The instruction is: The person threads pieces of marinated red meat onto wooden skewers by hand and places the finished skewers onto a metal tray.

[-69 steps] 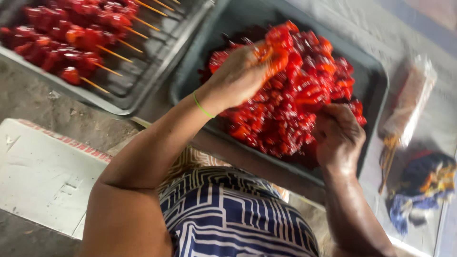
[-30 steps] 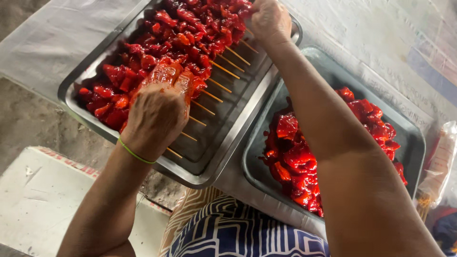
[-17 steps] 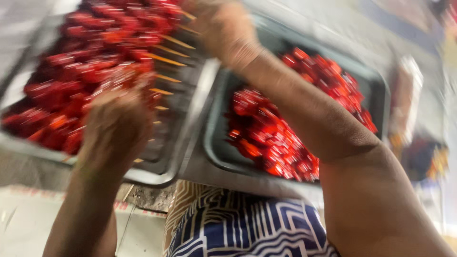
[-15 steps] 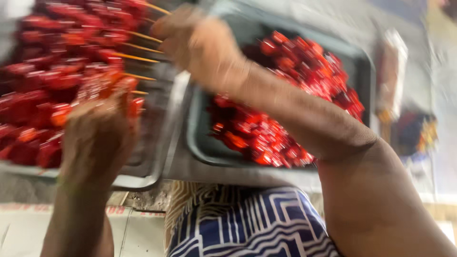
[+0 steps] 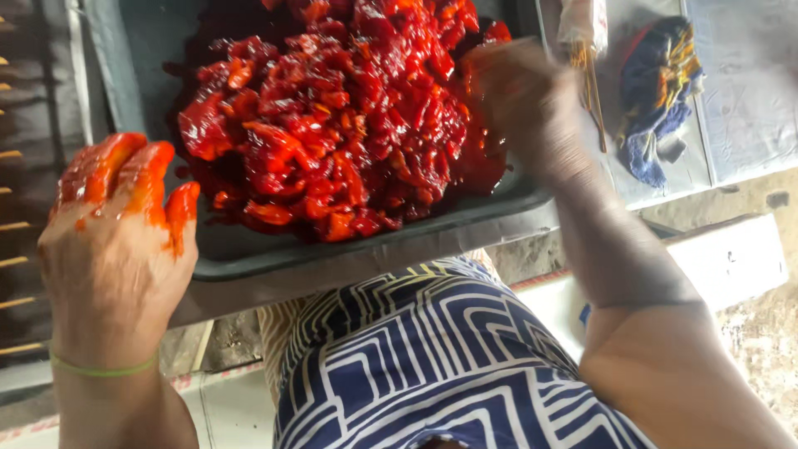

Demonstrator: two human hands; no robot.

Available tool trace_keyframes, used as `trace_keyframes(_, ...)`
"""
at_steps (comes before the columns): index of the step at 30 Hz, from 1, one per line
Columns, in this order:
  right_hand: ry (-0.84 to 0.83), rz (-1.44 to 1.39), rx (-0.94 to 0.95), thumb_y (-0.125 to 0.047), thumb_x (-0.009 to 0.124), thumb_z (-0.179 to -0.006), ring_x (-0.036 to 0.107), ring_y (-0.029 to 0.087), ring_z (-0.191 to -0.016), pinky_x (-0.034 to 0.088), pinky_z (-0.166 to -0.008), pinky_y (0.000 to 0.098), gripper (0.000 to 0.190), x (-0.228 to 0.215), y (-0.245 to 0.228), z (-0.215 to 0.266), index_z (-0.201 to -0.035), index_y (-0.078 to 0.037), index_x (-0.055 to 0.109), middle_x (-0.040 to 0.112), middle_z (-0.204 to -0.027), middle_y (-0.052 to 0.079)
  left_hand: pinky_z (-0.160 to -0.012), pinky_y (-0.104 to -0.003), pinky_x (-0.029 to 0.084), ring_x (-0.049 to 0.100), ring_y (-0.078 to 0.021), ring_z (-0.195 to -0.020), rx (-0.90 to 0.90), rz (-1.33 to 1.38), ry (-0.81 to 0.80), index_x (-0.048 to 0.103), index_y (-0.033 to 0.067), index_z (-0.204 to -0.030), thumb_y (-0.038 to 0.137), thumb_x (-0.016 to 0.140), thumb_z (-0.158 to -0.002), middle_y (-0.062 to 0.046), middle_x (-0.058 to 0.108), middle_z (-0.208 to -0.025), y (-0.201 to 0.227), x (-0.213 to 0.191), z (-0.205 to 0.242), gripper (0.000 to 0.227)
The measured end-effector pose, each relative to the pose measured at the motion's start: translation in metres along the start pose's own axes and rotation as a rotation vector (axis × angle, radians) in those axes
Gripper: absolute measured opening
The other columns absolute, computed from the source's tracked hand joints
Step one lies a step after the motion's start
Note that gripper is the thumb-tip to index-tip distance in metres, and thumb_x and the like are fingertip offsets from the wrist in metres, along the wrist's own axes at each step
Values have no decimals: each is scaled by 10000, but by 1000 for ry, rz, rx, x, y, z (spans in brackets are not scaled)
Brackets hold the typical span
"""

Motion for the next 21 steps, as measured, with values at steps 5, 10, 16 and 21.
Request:
trace_keyframes(5,168,569,78,-98,718,-856,714,325,-953,543,-877,411,162,-60,135,22,-988,-51,799,761,-1024,142,-1101,-427,520,624,-339,-1225,65,87,60,670,10,-1238,134,764,-990,-158,658,-1298,23,11,-12,293)
trace_keyframes(10,50,661,306,-116,673,-806,712,352,-901,523,-859,465,222,-71,223,55,-967,-95,824,756,-953,156,-1029,-430,518,630,-364,-1195,126,56,88,645,20,-1307,141,772,-969,-168,648,-1335,36,23,-27,381)
trace_keyframes(16,107,422,298,-82,661,-804,731,226,-772,569,-750,349,219,-71,233,64,-958,-58,813,767,-891,110,-971,-456,526,652,-359,-1067,87,45,73,660,56,-1288,153,775,-904,-191,676,-1204,39,35,-43,412)
trace_keyframes(21,129,86,570,-145,770,-847,679,146,-666,526,-608,303,147,-86,213,74,-925,-20,762,725,-830,77,-909,-499,521,640,-412,-1015,22,66,-1,647,39,-1238,389,855,-991,-213,691,-1083,22,57,-41,477)
Point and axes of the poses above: each hand's wrist, its own z-axis away from the middle knuckle, its own x-axis out of the palm, y = z × x, the point moved 3 cm from there along -z, towards the middle knuckle
